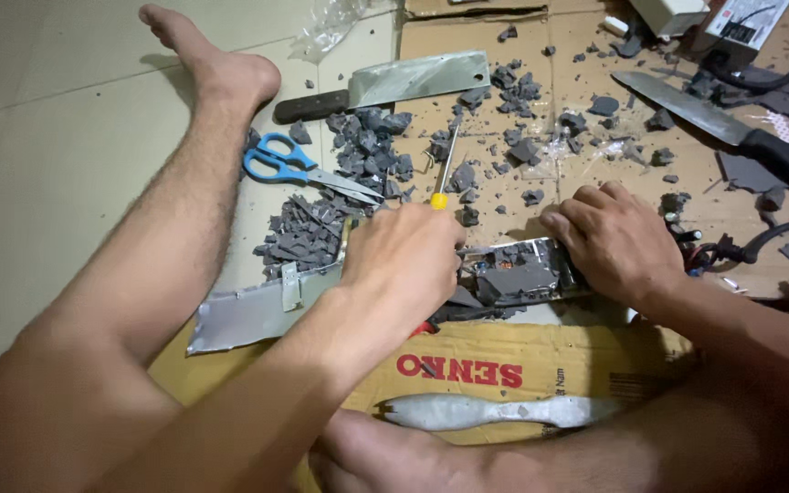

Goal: The person sits on the floor and uses a screwdriver and pliers to pry apart and disassemble a black electronic device. They remove screws and break off pieces of the casing, scattering debris onto the cardboard below.

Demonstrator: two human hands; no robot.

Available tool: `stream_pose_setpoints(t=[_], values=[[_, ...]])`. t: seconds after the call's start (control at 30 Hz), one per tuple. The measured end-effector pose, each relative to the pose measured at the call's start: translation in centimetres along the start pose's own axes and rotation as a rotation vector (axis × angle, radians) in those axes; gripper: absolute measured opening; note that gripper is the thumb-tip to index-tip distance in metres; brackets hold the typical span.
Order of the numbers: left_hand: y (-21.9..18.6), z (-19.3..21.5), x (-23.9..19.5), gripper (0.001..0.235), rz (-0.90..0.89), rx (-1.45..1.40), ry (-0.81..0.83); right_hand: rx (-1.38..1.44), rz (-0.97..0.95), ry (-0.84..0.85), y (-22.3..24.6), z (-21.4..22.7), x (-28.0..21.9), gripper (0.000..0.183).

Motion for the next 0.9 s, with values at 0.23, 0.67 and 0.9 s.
stream_pose_setpoints(t=[0.23, 0.67, 0.9], values=[[0.1, -1.0, 1.3, 0.019, -0.140, 0.131, -0.053, 0.009, 0.016, -0.068, -0.2, -0.3, -0.2, 0.041], [-1.7, -0.4, 2.6, 0.014, -0.228, 0.119, -0.077, 0.129, 0.007, -0.066, 0.5, 1.1, -0.2, 0.045], [-2.5, 0.8, 0.3, 0.034, 0.015, -0.153, 0.029, 0.318, -0.043, 0.259, -2.1, 1.0, 0.3, 0.047]])
Point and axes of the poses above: each hand's wrist, its own x-axis towards the middle knuckle, its own z-axis out of the back of the hand, y = z × x, the point moved 3 cm from there along x, towards the middle knuckle, and after that the axes turned 8 degrees about -y, right-handed, at the moved point
